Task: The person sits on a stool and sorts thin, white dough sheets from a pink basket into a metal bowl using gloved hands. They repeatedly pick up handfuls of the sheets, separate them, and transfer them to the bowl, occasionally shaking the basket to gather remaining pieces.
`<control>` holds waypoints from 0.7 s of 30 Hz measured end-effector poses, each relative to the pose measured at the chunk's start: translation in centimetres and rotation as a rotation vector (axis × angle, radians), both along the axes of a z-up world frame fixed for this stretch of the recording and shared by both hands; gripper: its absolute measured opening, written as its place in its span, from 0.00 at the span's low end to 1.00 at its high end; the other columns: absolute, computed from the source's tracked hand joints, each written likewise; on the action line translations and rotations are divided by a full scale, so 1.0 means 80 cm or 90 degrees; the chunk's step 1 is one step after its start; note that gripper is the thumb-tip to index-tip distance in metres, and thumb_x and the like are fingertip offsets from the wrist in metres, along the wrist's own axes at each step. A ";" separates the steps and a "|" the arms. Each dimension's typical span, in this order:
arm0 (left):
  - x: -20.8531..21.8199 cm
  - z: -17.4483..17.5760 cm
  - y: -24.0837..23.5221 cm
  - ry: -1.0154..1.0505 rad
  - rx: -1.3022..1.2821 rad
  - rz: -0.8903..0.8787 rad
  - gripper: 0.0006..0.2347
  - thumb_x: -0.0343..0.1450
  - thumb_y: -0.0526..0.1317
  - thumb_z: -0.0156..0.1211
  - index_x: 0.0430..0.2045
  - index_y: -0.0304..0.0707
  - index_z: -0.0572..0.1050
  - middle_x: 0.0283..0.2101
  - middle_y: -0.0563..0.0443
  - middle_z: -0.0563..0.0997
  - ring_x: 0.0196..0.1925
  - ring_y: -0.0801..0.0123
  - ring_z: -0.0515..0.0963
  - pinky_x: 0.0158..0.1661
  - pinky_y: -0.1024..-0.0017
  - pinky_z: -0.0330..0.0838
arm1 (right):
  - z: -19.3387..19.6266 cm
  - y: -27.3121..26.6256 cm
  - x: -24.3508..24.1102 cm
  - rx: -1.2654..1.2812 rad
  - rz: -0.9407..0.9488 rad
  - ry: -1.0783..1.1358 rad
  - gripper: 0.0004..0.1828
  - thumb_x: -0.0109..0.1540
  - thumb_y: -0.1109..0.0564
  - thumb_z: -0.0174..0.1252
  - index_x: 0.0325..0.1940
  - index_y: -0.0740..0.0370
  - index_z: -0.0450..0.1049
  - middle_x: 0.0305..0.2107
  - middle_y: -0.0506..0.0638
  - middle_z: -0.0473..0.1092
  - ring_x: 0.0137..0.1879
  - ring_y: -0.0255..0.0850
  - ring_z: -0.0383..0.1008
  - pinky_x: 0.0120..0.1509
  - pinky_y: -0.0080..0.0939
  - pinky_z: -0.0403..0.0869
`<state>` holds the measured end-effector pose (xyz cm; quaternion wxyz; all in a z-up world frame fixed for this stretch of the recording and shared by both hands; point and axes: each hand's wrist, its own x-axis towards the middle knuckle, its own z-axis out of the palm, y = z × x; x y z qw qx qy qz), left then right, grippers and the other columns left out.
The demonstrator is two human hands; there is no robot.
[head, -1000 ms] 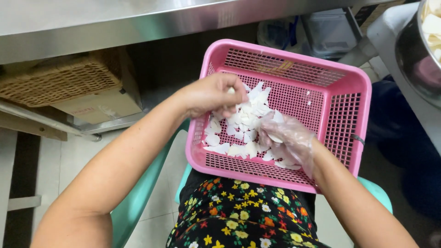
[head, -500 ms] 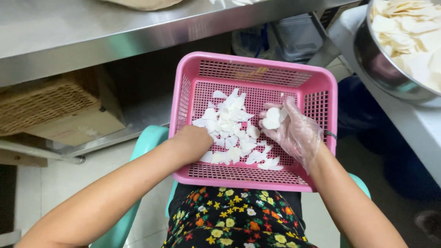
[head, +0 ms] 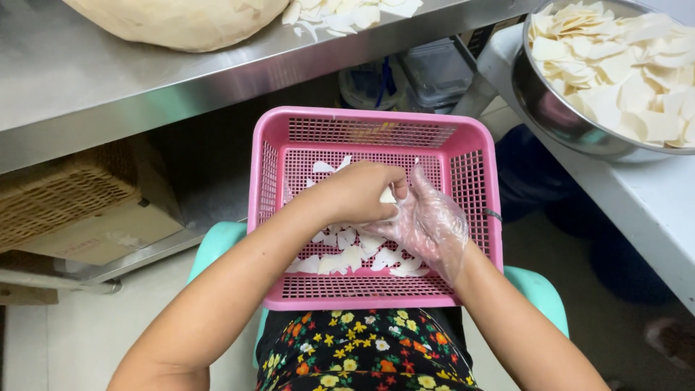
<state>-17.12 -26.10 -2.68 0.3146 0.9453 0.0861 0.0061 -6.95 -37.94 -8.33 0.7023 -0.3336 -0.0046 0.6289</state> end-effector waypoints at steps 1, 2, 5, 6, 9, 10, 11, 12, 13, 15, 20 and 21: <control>0.007 0.000 -0.003 0.009 0.037 0.000 0.12 0.63 0.40 0.67 0.38 0.40 0.79 0.42 0.39 0.82 0.52 0.39 0.81 0.53 0.47 0.72 | -0.004 -0.001 0.001 0.027 0.000 0.045 0.36 0.66 0.30 0.41 0.68 0.58 0.62 0.66 0.67 0.62 0.70 0.70 0.62 0.64 0.81 0.64; 0.014 -0.007 0.004 0.010 0.037 -0.004 0.12 0.63 0.40 0.67 0.38 0.40 0.79 0.42 0.39 0.82 0.52 0.39 0.81 0.53 0.47 0.72 | -0.006 0.001 0.004 0.027 -0.004 0.046 0.36 0.66 0.30 0.41 0.68 0.58 0.62 0.66 0.67 0.62 0.70 0.70 0.62 0.64 0.81 0.64; 0.022 -0.016 0.013 0.006 0.085 0.033 0.12 0.63 0.42 0.68 0.40 0.47 0.80 0.41 0.46 0.82 0.49 0.45 0.83 0.51 0.51 0.74 | -0.006 0.000 0.006 0.038 -0.005 0.048 0.36 0.68 0.32 0.37 0.70 0.59 0.60 0.67 0.65 0.61 0.73 0.68 0.59 0.66 0.81 0.62; 0.017 -0.010 0.012 -0.014 0.034 0.040 0.11 0.66 0.40 0.64 0.41 0.44 0.79 0.41 0.42 0.83 0.49 0.42 0.82 0.51 0.50 0.74 | 0.000 0.000 0.004 0.040 -0.011 0.057 0.35 0.68 0.32 0.38 0.70 0.58 0.61 0.67 0.63 0.62 0.73 0.66 0.59 0.67 0.79 0.62; 0.011 -0.009 0.025 -0.062 -0.053 0.064 0.09 0.69 0.35 0.57 0.42 0.41 0.79 0.40 0.39 0.84 0.49 0.41 0.82 0.51 0.51 0.74 | -0.008 0.001 0.011 0.042 -0.010 0.068 0.35 0.68 0.32 0.38 0.70 0.57 0.61 0.67 0.62 0.63 0.74 0.64 0.59 0.68 0.76 0.62; 0.010 -0.013 0.032 -0.094 -0.089 0.084 0.09 0.70 0.33 0.54 0.42 0.42 0.79 0.40 0.40 0.85 0.49 0.43 0.83 0.50 0.53 0.75 | -0.015 0.001 0.015 0.039 0.000 0.066 0.36 0.68 0.31 0.37 0.70 0.58 0.61 0.68 0.62 0.61 0.74 0.63 0.59 0.67 0.75 0.63; 0.006 -0.014 0.030 -0.093 -0.090 0.082 0.09 0.70 0.33 0.54 0.42 0.42 0.79 0.40 0.40 0.85 0.49 0.43 0.83 0.50 0.53 0.75 | -0.020 0.001 0.018 0.039 -0.002 0.067 0.36 0.68 0.31 0.37 0.70 0.58 0.61 0.68 0.62 0.61 0.74 0.63 0.59 0.67 0.75 0.63; 0.002 -0.015 0.028 -0.096 -0.148 0.073 0.11 0.70 0.31 0.51 0.44 0.40 0.78 0.41 0.39 0.85 0.50 0.45 0.83 0.52 0.54 0.74 | -0.025 0.001 0.021 0.043 0.006 0.077 0.36 0.68 0.31 0.37 0.71 0.56 0.61 0.68 0.62 0.61 0.74 0.63 0.59 0.66 0.75 0.64; -0.002 -0.014 0.028 -0.101 -0.204 0.066 0.13 0.70 0.29 0.49 0.46 0.37 0.77 0.42 0.38 0.85 0.50 0.47 0.83 0.53 0.55 0.74 | -0.029 0.002 0.024 0.047 0.015 0.085 0.37 0.68 0.30 0.38 0.71 0.55 0.62 0.68 0.62 0.61 0.73 0.63 0.60 0.65 0.76 0.65; -0.005 -0.019 0.030 -0.130 -0.205 0.064 0.16 0.70 0.27 0.48 0.50 0.38 0.75 0.46 0.37 0.84 0.53 0.47 0.82 0.56 0.54 0.72 | -0.027 0.001 0.022 0.052 0.009 0.099 0.35 0.68 0.31 0.41 0.68 0.56 0.65 0.66 0.64 0.64 0.71 0.65 0.62 0.64 0.77 0.66; -0.030 -0.022 0.039 -0.261 -0.112 0.095 0.20 0.70 0.27 0.52 0.58 0.37 0.71 0.55 0.32 0.80 0.62 0.40 0.74 0.62 0.49 0.65 | -0.031 -0.004 0.042 0.057 -0.023 0.056 0.33 0.68 0.36 0.40 0.72 0.55 0.61 0.67 0.66 0.61 0.72 0.66 0.60 0.66 0.79 0.64; -0.040 -0.021 0.045 -0.283 -0.051 0.143 0.20 0.69 0.29 0.55 0.58 0.39 0.72 0.54 0.35 0.80 0.63 0.42 0.74 0.63 0.51 0.64 | -0.026 -0.010 0.055 0.069 -0.041 0.041 0.30 0.69 0.40 0.43 0.71 0.56 0.62 0.67 0.66 0.62 0.72 0.66 0.61 0.65 0.78 0.65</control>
